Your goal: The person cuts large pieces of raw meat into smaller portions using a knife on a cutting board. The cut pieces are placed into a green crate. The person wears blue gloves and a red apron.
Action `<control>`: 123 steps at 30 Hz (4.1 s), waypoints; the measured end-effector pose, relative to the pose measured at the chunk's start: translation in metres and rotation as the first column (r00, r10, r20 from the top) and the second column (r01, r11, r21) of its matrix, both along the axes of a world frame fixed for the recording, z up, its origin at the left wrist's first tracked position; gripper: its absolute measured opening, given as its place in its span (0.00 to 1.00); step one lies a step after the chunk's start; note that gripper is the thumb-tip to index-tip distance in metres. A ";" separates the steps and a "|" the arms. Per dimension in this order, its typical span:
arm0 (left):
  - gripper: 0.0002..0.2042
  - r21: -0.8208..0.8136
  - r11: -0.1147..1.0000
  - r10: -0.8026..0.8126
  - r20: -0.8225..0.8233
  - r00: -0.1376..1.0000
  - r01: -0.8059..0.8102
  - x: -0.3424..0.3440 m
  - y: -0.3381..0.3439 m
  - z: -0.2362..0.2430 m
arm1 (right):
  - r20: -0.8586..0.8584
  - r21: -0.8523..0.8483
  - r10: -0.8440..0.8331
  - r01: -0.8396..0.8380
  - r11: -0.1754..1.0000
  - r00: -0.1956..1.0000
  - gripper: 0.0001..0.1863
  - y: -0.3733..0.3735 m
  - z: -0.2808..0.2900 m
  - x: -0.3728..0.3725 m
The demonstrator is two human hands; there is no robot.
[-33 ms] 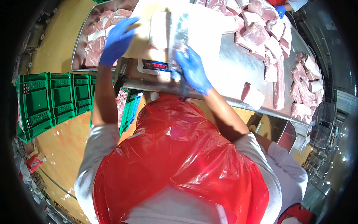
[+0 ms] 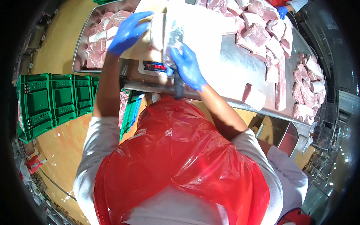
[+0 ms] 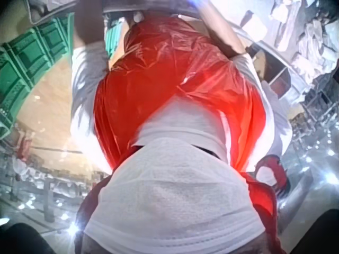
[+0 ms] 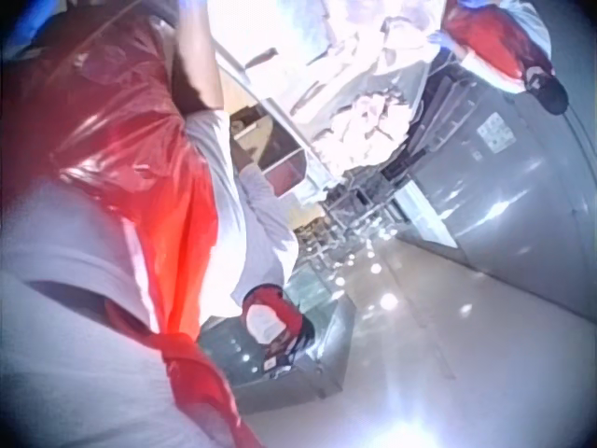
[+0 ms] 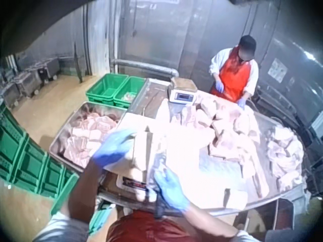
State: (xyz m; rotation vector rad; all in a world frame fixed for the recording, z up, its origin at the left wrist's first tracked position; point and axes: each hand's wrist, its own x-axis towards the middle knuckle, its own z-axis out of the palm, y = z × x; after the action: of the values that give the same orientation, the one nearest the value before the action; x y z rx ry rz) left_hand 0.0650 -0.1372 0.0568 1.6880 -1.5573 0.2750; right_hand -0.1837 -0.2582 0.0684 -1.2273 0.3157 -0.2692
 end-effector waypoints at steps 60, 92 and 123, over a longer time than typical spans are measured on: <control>0.14 0.586 0.595 0.786 -0.285 0.548 -0.550 -0.059 0.291 -0.072 | -0.514 -0.857 -0.230 -0.488 0.164 0.826 0.10 0.009 0.073 -0.140; 0.08 -0.051 0.852 0.487 -0.289 0.824 -0.521 -0.124 0.025 -0.040 | 0.040 -0.955 -0.066 0.058 0.292 0.997 0.11 0.025 -0.014 0.004; 0.11 0.133 0.922 0.387 -0.272 0.881 -0.364 -0.121 0.064 -0.076 | -0.598 -0.775 -0.076 -0.600 -0.198 0.798 0.16 -0.022 0.060 -0.046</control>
State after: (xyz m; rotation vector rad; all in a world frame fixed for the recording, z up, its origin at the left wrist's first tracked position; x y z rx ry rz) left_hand -0.0562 -0.0733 -0.0195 1.9884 -1.0276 0.1506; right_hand -0.2295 -0.2804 0.1285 -3.0315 0.1497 0.3791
